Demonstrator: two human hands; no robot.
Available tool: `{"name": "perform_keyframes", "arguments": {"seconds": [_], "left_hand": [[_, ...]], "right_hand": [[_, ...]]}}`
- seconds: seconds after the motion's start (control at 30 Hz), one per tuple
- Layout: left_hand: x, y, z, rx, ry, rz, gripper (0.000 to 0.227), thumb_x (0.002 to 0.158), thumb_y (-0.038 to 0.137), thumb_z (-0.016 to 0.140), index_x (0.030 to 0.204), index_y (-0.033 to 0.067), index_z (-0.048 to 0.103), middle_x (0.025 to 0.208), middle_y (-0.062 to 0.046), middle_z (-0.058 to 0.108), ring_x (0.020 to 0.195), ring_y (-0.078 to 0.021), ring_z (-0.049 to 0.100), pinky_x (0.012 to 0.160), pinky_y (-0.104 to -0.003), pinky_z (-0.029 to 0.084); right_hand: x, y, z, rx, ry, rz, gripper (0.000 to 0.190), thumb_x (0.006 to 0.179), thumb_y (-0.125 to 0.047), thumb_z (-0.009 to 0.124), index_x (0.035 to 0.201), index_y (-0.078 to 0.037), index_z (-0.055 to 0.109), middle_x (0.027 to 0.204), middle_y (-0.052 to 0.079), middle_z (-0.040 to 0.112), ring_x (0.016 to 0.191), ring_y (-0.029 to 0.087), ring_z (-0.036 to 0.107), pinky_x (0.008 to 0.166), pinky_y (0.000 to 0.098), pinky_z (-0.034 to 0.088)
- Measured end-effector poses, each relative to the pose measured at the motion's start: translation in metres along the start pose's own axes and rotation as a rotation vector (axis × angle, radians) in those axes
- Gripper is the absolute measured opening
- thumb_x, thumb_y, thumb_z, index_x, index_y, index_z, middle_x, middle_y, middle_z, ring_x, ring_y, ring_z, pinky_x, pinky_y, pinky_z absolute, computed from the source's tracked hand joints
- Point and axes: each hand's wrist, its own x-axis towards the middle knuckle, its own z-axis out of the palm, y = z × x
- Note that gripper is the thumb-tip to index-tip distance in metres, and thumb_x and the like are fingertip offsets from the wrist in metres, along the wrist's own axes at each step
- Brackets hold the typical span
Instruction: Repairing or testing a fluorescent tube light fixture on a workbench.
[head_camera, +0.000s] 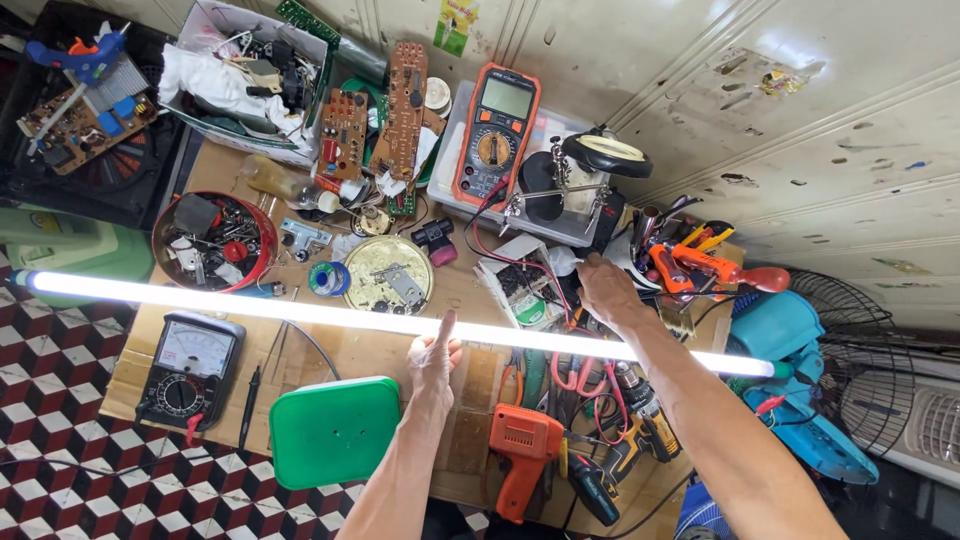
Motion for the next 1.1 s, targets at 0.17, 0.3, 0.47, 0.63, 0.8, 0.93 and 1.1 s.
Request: {"name": "perform_keyframes", "arguments": {"seconds": [0.17,0.3,0.47,0.63,0.8,0.93,1.1], "left_hand": [[0.002,0.000,0.001,0.006,-0.001,-0.006,0.087,0.064,0.056,0.089,0.118,-0.0047,0.057,0.098,-0.012,0.067,0.086,-0.0160,0.069,0.076,-0.027,0.062],[0.002,0.001,0.000,-0.003,0.005,-0.017,0.083,0.065,0.054,0.089,0.116,-0.0038,0.057,0.097,-0.011,0.067,0.086,-0.0157,0.069,0.076,-0.028,0.062],[-0.007,0.007,0.001,-0.019,-0.032,-0.036,0.067,0.073,0.049,0.087,0.111,-0.0012,0.063,0.095,-0.008,0.068,0.082,-0.0138,0.066,0.075,-0.028,0.059],[-0.006,0.004,0.000,-0.029,-0.041,-0.025,0.052,0.077,0.044,0.086,0.106,0.0047,0.068,0.092,-0.003,0.070,0.080,-0.0105,0.064,0.071,-0.025,0.054],[-0.004,0.004,-0.001,-0.016,-0.051,-0.007,0.047,0.079,0.042,0.086,0.104,0.0063,0.069,0.092,-0.001,0.070,0.080,-0.0104,0.063,0.071,-0.026,0.054],[0.004,-0.006,-0.004,-0.043,-0.072,0.010,0.043,0.081,0.039,0.085,0.105,0.0075,0.067,0.094,-0.001,0.070,0.083,-0.0108,0.063,0.075,-0.027,0.055],[0.002,-0.009,-0.017,-0.238,-0.230,0.033,0.034,0.089,0.021,0.077,0.118,0.0111,0.061,0.106,-0.003,0.067,0.098,-0.0140,0.065,0.093,-0.031,0.055]], "right_hand": [[0.007,0.011,0.013,-0.018,-0.015,-0.035,0.035,0.084,-0.003,0.069,0.117,0.005,0.065,0.117,0.024,0.063,0.096,0.037,0.070,0.085,0.0428,0.059],[0.008,0.016,0.017,0.012,-0.037,-0.076,0.033,0.086,0.000,0.063,0.119,0.007,0.064,0.112,0.025,0.067,0.087,0.037,0.072,0.079,0.0426,0.061],[0.002,0.012,-0.003,0.108,-0.071,-0.079,0.037,0.084,-0.005,0.065,0.119,0.007,0.059,0.112,0.028,0.065,0.093,0.042,0.070,0.082,0.0449,0.059],[-0.005,0.002,-0.024,0.154,-0.082,-0.059,0.036,0.082,-0.010,0.070,0.113,0.005,0.058,0.111,0.030,0.067,0.105,0.046,0.066,0.091,0.0487,0.053],[-0.015,-0.003,-0.040,0.161,-0.137,0.054,0.038,0.086,-0.016,0.072,0.113,0.004,0.053,0.103,0.031,0.068,0.104,0.046,0.067,0.093,0.0492,0.053],[-0.016,0.006,-0.030,0.170,-0.116,0.037,0.034,0.086,-0.016,0.070,0.109,0.003,0.054,0.102,0.031,0.069,0.103,0.046,0.067,0.093,0.0491,0.053],[-0.020,0.006,-0.018,0.163,-0.031,0.007,0.031,0.086,-0.011,0.067,0.110,0.003,0.054,0.106,0.029,0.066,0.102,0.047,0.066,0.089,0.0508,0.053]]}}
